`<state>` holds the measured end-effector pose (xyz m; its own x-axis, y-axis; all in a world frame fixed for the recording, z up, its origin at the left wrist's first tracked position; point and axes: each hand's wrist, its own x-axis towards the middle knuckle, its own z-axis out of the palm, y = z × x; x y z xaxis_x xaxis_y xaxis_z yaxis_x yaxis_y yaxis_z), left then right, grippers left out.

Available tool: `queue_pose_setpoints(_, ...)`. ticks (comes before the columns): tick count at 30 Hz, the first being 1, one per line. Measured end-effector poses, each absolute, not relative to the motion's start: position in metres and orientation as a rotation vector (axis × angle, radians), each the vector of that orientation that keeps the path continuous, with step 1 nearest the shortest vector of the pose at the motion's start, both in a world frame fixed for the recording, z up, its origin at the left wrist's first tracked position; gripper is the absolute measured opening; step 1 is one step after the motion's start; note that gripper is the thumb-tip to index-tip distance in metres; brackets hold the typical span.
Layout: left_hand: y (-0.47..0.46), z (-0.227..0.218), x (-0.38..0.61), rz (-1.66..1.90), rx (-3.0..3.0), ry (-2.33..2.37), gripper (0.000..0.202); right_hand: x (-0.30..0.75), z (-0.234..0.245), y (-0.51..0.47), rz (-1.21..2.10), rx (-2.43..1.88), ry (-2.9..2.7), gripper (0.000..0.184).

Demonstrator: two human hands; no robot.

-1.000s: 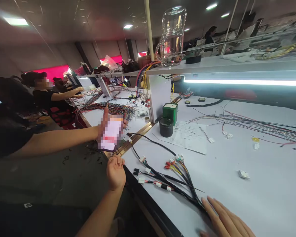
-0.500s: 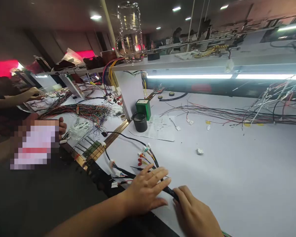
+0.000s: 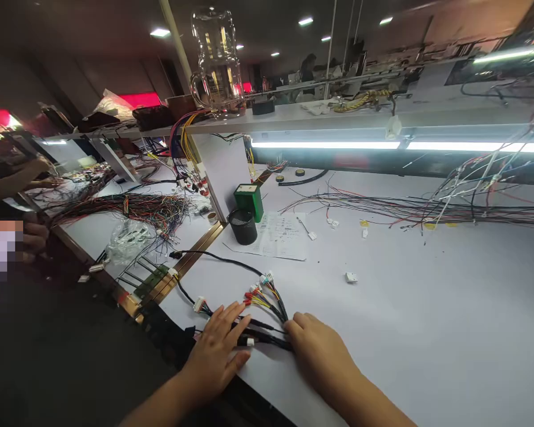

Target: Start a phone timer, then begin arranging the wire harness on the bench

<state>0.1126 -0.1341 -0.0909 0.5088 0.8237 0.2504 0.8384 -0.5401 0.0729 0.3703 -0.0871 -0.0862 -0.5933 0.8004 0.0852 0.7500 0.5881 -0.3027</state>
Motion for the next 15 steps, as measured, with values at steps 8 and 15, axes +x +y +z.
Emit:
queue_pose_setpoints(8, -0.140, -0.103, 0.107, -0.863, -2.517, -1.421, 0.047, 0.422, -0.059, -0.045, 0.959, -1.298, -2.269, 0.024)
queue_pose_setpoints(15, -0.129, -0.092, 0.108, -0.790, -2.642, -1.234, 0.035, 0.412, -0.056, 0.045, 0.877, -1.638, -1.842, 0.044)
